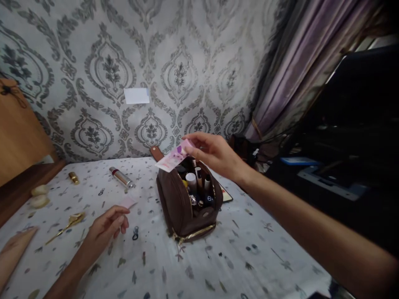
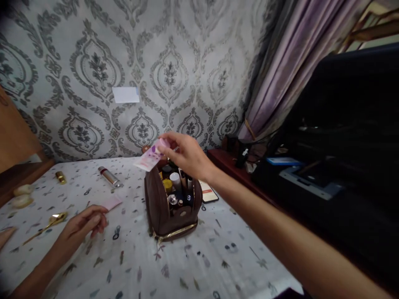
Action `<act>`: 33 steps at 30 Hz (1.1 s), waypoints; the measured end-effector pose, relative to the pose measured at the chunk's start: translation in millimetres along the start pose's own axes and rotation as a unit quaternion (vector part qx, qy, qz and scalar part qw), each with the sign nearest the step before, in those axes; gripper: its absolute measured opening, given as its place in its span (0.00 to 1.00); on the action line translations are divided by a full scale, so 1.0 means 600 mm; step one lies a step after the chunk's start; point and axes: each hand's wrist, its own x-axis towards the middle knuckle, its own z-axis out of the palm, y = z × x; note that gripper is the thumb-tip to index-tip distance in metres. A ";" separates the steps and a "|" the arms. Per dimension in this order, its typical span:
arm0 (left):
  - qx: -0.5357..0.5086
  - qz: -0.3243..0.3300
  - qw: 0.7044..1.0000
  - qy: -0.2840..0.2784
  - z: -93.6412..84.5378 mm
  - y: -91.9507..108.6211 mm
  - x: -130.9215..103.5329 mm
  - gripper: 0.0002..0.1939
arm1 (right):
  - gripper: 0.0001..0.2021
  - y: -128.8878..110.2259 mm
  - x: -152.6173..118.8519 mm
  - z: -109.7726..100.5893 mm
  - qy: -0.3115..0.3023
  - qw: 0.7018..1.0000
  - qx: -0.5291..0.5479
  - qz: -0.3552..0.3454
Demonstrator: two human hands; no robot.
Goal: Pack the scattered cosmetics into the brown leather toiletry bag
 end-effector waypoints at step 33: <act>0.136 -0.024 0.981 -0.135 0.013 -0.055 -0.002 0.17 | 0.12 0.108 0.073 -0.021 -0.232 0.893 -0.378 0.078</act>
